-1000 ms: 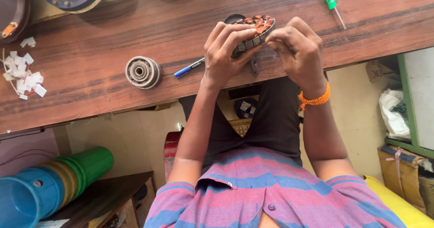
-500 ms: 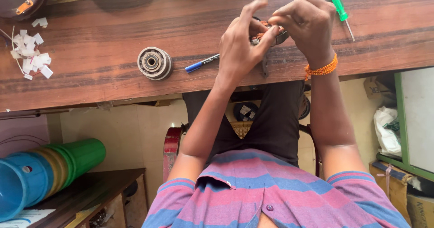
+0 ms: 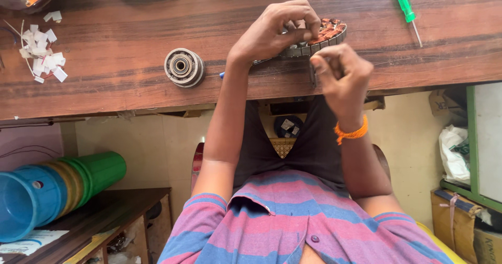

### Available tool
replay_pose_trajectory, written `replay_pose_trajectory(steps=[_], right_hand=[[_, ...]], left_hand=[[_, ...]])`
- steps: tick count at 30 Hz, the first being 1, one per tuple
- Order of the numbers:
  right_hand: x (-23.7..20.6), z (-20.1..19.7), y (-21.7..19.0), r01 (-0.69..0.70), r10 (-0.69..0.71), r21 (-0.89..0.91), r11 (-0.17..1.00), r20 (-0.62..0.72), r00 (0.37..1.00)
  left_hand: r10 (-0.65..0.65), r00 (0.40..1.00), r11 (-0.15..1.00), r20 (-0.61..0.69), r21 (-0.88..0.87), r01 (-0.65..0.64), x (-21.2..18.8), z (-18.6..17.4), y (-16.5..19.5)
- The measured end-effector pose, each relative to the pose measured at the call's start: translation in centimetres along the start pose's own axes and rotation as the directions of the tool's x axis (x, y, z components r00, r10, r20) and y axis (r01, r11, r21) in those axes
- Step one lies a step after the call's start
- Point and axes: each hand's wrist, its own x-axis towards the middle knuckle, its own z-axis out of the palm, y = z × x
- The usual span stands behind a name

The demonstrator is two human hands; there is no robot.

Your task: The person sits at a workbench and works on an electric motor armature, using both hands to press and seat small copper components into the slots around the armature one at a time, rotating the armature to reach each position. A bearing and a screwdriver rest on the bench nearby.

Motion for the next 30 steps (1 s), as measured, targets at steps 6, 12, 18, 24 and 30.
replay_pose_trajectory(steps=[6,12,18,24,30], right_hand=[[-1.1,1.6,0.3,-0.078,0.087,0.151,0.985,-0.050,0.995],[-1.8,2.2,2.1,0.011,0.002,0.162,0.987,-0.082,0.997],[-1.7,1.9,3.4,0.094,-0.087,0.140,0.986,-0.054,0.995],[-1.8,1.3,3.3,0.013,-0.015,0.232,0.973,0.010,1.000],[-2.0,1.7,2.6,0.037,-0.042,0.249,0.968,0.013,0.999]], left_hand=[[0.127,0.992,0.992,0.025,-0.014,-0.126,0.4,-0.4,-0.6],[0.097,0.995,0.995,0.021,-0.020,-0.096,0.2,-0.6,-0.4],[0.053,0.998,0.996,0.038,-0.072,-0.050,0.0,-0.7,-0.1],[0.055,0.998,0.994,0.017,-0.098,-0.053,0.3,-0.4,-0.3],[0.070,0.997,0.997,0.025,-0.031,-0.069,0.5,-0.5,-0.2]])
